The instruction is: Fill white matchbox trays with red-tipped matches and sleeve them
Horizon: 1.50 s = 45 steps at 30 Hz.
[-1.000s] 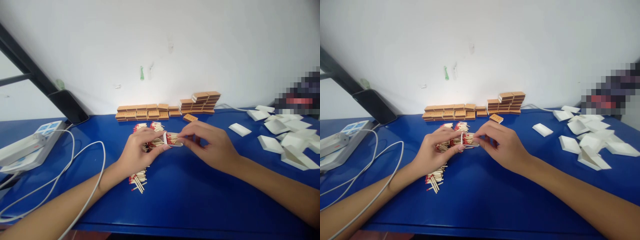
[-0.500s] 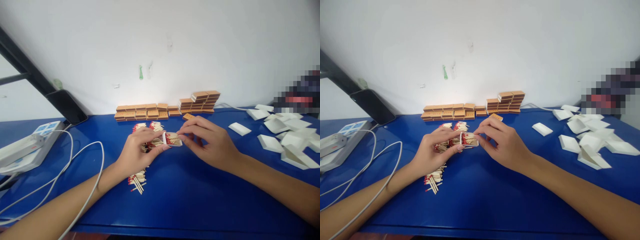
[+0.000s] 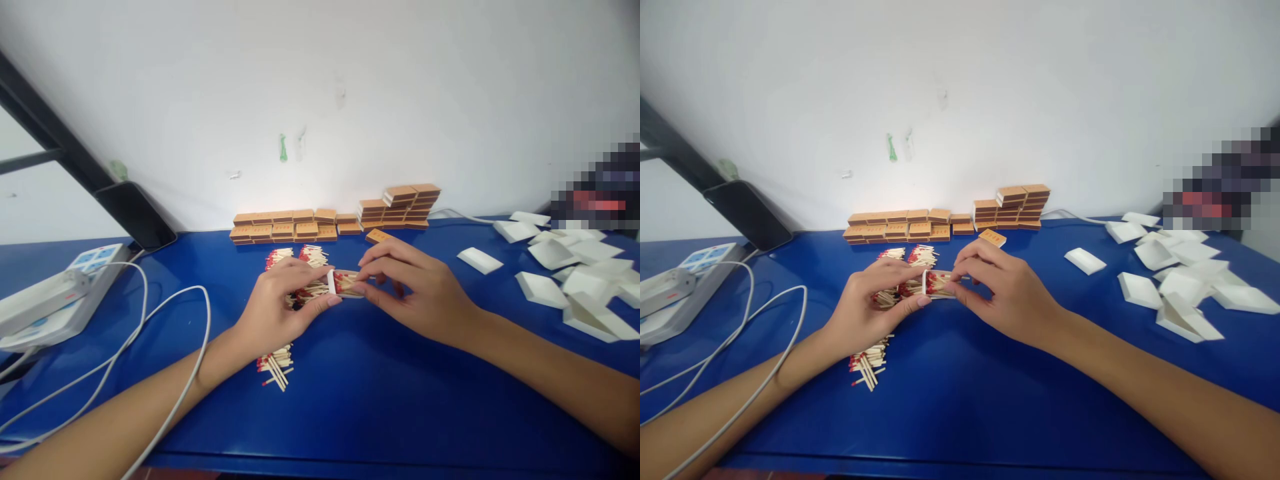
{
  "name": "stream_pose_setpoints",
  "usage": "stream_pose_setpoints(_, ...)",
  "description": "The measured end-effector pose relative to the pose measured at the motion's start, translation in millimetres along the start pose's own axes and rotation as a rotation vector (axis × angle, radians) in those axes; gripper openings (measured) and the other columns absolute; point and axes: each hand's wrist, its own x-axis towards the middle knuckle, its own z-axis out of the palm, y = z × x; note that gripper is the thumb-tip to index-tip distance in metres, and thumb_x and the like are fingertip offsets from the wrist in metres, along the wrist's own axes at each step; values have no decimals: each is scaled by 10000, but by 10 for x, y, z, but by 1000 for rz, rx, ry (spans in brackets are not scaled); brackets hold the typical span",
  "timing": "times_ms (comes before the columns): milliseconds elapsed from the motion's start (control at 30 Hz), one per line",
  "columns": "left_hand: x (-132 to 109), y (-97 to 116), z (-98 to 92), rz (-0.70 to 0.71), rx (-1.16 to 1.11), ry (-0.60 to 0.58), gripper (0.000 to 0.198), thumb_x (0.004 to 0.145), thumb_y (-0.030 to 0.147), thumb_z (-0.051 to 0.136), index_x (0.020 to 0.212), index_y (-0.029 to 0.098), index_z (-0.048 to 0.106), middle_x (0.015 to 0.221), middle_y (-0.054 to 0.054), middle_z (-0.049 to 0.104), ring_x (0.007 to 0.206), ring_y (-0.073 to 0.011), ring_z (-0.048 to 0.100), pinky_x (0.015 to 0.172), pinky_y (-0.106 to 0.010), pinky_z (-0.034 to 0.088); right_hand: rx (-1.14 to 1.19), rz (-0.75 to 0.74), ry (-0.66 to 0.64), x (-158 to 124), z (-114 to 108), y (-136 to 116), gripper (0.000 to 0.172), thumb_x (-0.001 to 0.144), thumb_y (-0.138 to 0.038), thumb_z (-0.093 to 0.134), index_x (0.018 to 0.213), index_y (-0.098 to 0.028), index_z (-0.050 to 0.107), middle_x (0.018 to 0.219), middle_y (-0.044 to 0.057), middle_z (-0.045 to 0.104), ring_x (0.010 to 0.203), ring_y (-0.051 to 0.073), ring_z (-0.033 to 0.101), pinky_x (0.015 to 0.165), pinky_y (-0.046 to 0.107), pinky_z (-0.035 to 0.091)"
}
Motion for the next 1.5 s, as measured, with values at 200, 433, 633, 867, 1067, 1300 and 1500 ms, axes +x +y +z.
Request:
stream_pose_setpoints(200,5,9,-1,22,4,7,344,911,306,822,1232,196,766,1064,-77,810,947,-236,714,891,-418,565,-7,-18,-11,15,-6,2,61,976,-267,709,972,-206,700,1047,69,684,790,148,665,689,284,581)
stream_pose_setpoints(433,-1,-1,9,51,-24,15,340,910,288,824,1232,201,760,1089,-71,804,986,-227,717,903,-396,567,11,-37,-23,4,6,14,42,987,-240,695,999,-200,686,1044,67,677,807,142,661,714,276,577)
stream_pose_setpoints(633,-2,36,16,-10,-70,5,340,911,305,824,1236,227,765,1108,-61,804,994,-225,716,914,-396,559,46,19,-26,12,-1,-25,71,983,-269,710,957,-215,672,1021,49,668,792,133,643,670,260,545)
stream_pose_setpoints(867,-7,58,25,-147,-131,85,311,895,323,837,1194,251,793,1080,-56,805,980,-228,724,887,-385,561,64,146,37,62,-73,-119,109,1039,-300,615,995,-225,680,897,19,685,639,114,578,560,267,476)
stream_pose_setpoints(1067,18,83,11,-260,-192,132,288,915,342,811,1190,258,798,1077,-47,808,969,-227,730,877,-387,563,70,248,87,45,-33,-105,104,1025,-307,635,1056,-237,705,841,4,705,636,120,601,553,267,489)
stream_pose_setpoints(1300,-4,64,30,-228,-159,119,288,900,335,824,1175,251,805,1090,-55,808,1009,-241,735,893,-386,564,81,230,93,41,-23,-130,63,1006,-257,661,1005,-242,722,910,10,759,672,116,630,548,251,492)
stream_pose_setpoints(1500,1,64,23,-215,-175,121,282,896,322,827,1171,265,806,1094,-55,805,1002,-241,734,891,-389,573,51,207,142,55,-56,-152,85,1007,-216,656,1036,-243,731,943,16,756,689,113,638,566,237,503)
